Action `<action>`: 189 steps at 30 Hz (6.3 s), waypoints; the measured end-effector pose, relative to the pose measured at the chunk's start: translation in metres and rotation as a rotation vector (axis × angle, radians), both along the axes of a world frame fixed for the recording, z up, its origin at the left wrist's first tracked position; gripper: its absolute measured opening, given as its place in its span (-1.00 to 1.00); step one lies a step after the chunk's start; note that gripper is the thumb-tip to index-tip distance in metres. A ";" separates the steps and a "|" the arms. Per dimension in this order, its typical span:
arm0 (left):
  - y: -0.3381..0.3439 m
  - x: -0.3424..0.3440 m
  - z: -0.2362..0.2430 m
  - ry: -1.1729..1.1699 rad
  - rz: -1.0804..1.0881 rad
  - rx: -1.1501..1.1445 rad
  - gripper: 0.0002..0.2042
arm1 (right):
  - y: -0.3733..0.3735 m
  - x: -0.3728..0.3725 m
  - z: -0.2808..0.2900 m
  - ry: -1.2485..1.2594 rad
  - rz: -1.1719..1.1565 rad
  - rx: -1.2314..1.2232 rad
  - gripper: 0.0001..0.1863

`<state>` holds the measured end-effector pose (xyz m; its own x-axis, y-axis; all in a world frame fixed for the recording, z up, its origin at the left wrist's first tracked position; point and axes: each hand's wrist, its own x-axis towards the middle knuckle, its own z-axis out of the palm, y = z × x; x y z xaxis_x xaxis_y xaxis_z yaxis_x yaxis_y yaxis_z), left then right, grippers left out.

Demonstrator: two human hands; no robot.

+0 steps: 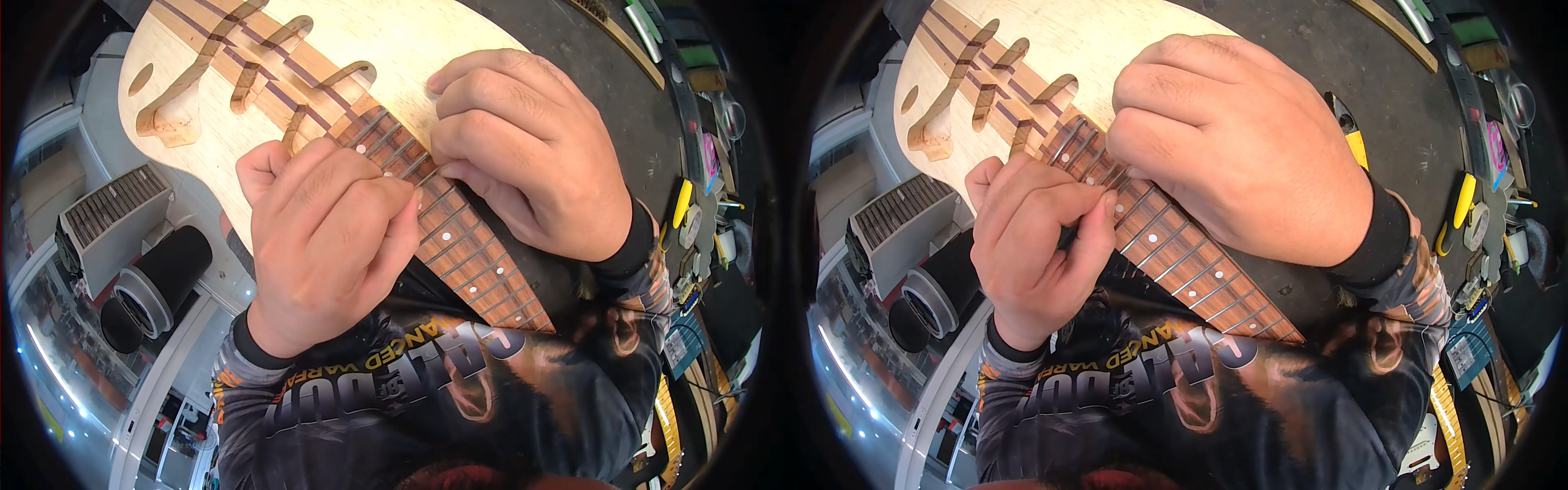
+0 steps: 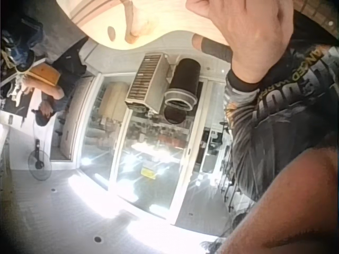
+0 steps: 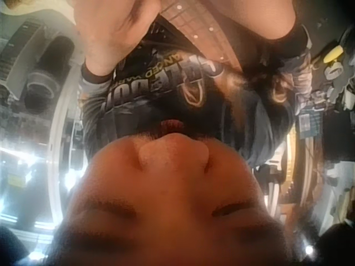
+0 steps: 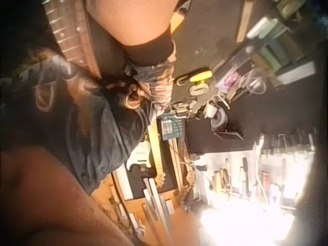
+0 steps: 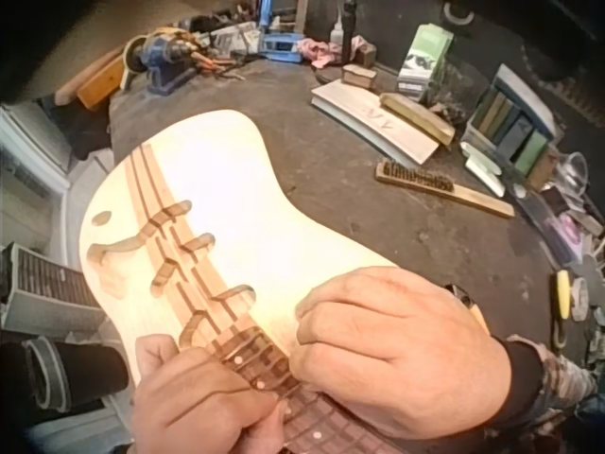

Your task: The person presses small metal frets into the wooden fretboard of a guitar neck. They also use a large brush to sweep wood dust away and a tool to cut wire ends.

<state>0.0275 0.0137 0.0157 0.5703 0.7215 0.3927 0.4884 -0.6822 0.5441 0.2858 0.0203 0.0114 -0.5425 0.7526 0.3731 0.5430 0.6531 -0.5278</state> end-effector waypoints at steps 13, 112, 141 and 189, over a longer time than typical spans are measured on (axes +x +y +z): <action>0.004 0.004 -0.002 0.003 0.001 0.025 -0.74 | 0.001 0.004 -0.003 -0.028 -0.026 -0.016 -0.69; 0.004 -0.007 0.001 0.019 0.013 0.017 -0.76 | 0.004 -0.006 0.001 -0.020 -0.009 0.014 -0.69; -0.005 -0.015 0.005 0.014 -0.012 -0.012 -0.73 | 0.004 -0.012 -0.001 0.043 0.101 0.002 -0.70; -0.006 -0.015 0.001 0.002 0.001 0.016 -0.74 | 0.007 -0.007 0.002 0.023 0.104 -0.004 -0.70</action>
